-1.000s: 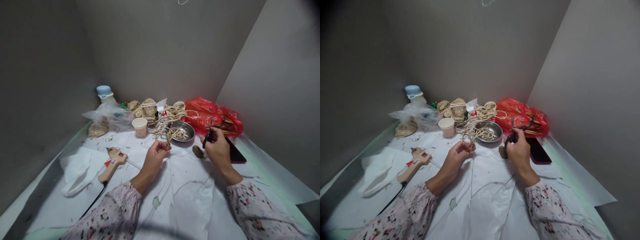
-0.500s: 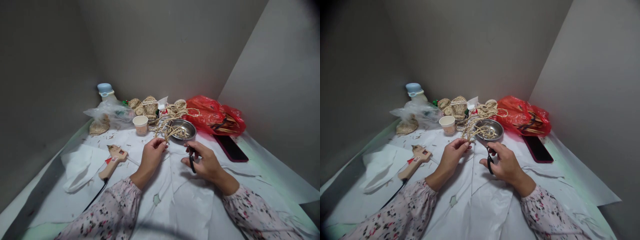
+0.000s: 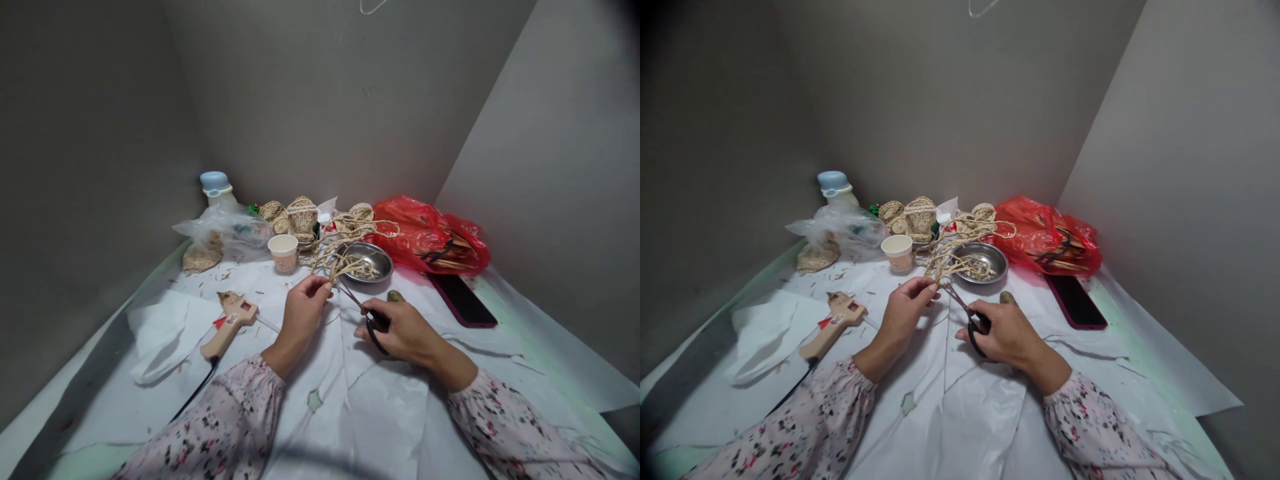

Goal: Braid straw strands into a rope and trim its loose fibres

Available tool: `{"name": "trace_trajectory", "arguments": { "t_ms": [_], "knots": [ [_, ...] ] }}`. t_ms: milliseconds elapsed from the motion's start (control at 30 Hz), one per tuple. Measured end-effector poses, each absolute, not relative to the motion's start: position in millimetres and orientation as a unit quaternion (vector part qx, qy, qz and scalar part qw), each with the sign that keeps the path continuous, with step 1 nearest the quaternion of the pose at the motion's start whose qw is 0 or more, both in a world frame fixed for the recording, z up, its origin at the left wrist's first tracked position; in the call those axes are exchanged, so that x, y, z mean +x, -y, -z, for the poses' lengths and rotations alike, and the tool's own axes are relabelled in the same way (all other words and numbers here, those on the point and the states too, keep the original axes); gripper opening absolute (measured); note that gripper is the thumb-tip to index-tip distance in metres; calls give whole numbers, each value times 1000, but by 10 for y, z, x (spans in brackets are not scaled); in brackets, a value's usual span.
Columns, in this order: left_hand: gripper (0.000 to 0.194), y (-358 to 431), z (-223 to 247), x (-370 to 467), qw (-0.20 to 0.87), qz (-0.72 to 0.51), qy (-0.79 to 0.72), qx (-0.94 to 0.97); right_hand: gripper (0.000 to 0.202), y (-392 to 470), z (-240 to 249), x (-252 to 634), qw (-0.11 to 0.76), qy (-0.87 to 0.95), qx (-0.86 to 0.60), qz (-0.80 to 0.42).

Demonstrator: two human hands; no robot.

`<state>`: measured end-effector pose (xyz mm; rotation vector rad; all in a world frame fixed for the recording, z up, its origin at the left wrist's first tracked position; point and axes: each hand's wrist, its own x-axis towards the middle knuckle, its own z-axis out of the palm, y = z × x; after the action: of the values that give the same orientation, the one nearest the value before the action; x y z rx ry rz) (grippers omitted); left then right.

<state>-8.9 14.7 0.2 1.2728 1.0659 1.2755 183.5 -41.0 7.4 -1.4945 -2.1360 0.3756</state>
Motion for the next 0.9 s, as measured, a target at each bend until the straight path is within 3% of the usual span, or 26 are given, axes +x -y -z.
{"name": "trace_trajectory", "arguments": {
  "t_ms": [900],
  "knots": [
    [18, -121, 28, -65, 490, -489, -453, 561, 26, 395, -33, 1836, 272, 800, -519, -129]
  ]
}}
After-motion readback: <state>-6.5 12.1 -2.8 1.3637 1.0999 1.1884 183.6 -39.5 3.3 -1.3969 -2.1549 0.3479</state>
